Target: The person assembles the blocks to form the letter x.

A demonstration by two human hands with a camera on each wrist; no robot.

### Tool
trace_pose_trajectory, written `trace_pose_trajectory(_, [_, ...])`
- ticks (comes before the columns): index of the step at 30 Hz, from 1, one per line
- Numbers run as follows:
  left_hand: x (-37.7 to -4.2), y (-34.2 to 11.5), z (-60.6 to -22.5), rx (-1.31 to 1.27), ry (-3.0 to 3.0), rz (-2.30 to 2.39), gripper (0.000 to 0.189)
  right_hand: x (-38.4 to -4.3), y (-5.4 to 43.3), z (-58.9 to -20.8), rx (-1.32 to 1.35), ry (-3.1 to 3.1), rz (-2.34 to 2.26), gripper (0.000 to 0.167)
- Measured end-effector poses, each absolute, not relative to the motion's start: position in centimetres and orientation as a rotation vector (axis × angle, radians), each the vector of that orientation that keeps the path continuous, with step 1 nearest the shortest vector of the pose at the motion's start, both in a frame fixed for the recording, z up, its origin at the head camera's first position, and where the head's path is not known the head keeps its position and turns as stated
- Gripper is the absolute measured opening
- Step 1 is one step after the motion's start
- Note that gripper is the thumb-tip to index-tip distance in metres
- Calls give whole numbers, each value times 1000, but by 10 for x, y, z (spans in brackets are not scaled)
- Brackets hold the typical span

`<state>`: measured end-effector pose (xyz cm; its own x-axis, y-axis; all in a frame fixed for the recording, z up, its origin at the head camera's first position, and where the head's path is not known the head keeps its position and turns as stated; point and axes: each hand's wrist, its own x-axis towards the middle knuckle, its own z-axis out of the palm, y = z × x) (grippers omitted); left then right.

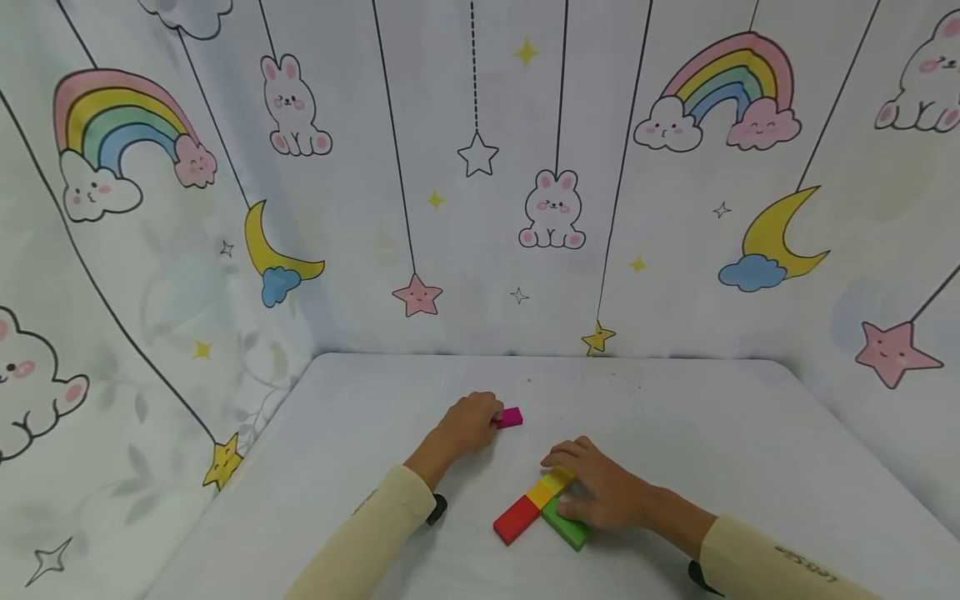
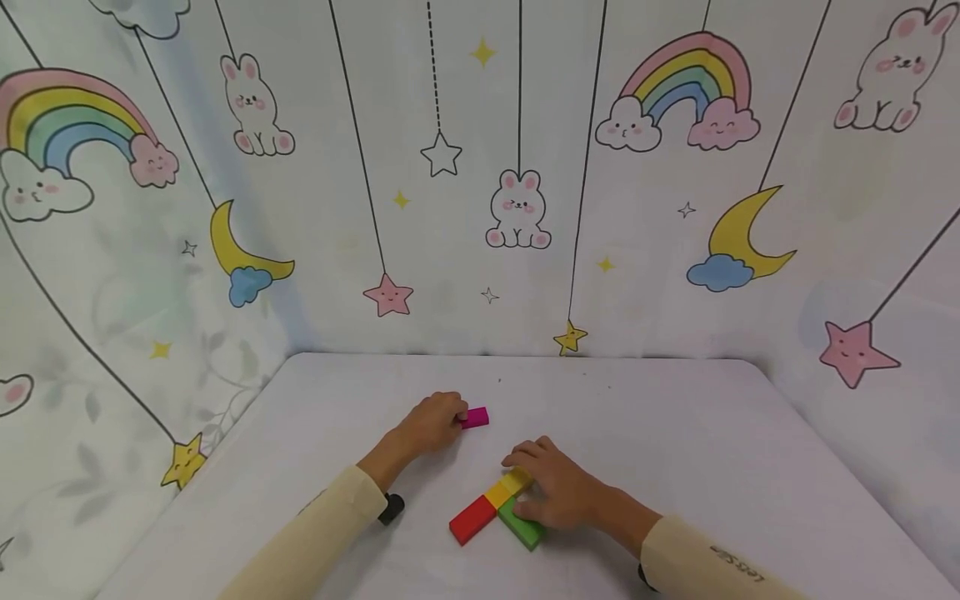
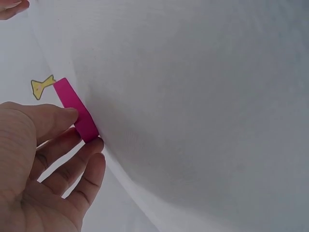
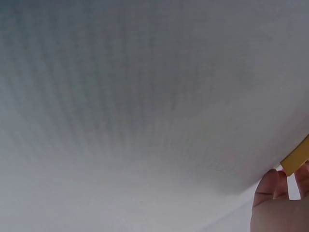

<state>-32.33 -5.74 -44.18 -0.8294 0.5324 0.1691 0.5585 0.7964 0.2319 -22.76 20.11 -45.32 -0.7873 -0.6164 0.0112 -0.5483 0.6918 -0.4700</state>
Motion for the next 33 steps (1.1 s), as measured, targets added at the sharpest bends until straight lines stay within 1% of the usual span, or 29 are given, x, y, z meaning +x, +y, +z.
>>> trace_pose_trajectory(20, [-318, -55, -440, -862, -2914, -382, 7, -219, 192, -449, -918, 2796, -614, 49])
trace_pose_trajectory(24, [-318, -56, -437, -889, -2916, -377, 8, -220, 194, -449, -903, 2793, -621, 50])
trace_pose_trajectory(28, [-317, -53, -436, -862, -2957, -358, 11, -222, 195, -451, -903, 2794, -631, 50])
trace_pose_trajectory(33, [-318, -47, -439, -816, -2999, -253, 24, -224, 195, -452, -929, 2804, -648, 51])
